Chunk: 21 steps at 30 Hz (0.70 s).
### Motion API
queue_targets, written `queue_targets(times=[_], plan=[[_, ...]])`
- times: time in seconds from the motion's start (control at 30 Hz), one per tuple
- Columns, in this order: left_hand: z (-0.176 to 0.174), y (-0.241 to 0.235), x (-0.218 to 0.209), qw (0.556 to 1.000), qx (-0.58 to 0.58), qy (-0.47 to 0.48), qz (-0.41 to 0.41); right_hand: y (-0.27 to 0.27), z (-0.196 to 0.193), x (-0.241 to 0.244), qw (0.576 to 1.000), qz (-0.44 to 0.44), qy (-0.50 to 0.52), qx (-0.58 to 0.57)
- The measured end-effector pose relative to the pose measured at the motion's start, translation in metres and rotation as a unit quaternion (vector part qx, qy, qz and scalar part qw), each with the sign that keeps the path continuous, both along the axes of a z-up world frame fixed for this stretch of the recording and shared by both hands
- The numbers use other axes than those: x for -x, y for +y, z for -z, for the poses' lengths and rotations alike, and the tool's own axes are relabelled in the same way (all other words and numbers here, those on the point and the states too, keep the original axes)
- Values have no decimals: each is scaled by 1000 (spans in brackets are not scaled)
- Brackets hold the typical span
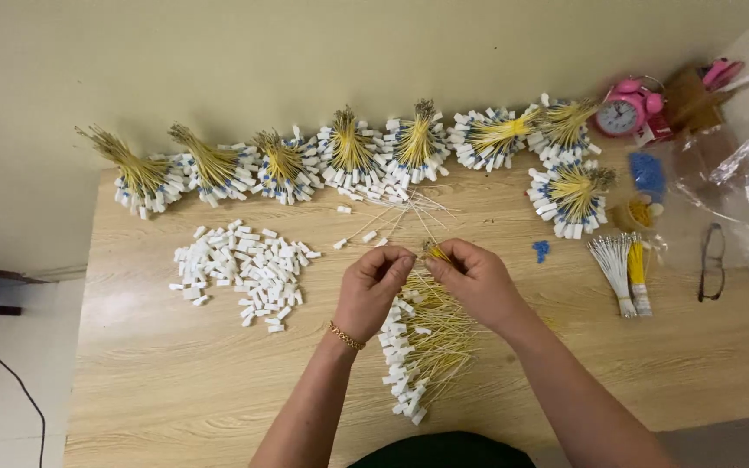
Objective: Assembling small white sleeves onto thin yellow wires and organizing them into bundles
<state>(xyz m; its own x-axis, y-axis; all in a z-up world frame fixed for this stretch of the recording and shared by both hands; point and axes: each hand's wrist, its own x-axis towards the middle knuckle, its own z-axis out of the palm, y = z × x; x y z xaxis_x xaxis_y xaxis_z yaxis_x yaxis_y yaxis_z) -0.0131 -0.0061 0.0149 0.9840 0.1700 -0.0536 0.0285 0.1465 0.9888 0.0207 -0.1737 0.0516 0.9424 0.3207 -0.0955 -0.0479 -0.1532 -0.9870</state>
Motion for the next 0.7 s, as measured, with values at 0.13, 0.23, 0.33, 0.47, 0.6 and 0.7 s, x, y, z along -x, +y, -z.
queue_targets(times=[0.13, 0.23, 0.33, 0.47, 0.6, 0.7], plan=[[9, -5, 7, 1000, 21, 16, 2, -1, -8, 5, 1000, 6, -5, -9], [14, -7, 9, 1000, 17, 21, 2, 1, -19, 10, 1000, -7, -16, -1], [20, -9, 10, 1000, 8, 29, 6, -4, -6, 12, 998, -15, -48, 28], [13, -10, 13, 991, 109, 72, -30, -7, -14, 20, 996, 7, -73, 43], [8, -7, 19, 979, 172, 109, -31, -12, -18, 19, 990, -8, -104, 97], [13, -6, 21, 973, 203, 113, -18, -10, -26, 18, 982, -37, -134, 130]])
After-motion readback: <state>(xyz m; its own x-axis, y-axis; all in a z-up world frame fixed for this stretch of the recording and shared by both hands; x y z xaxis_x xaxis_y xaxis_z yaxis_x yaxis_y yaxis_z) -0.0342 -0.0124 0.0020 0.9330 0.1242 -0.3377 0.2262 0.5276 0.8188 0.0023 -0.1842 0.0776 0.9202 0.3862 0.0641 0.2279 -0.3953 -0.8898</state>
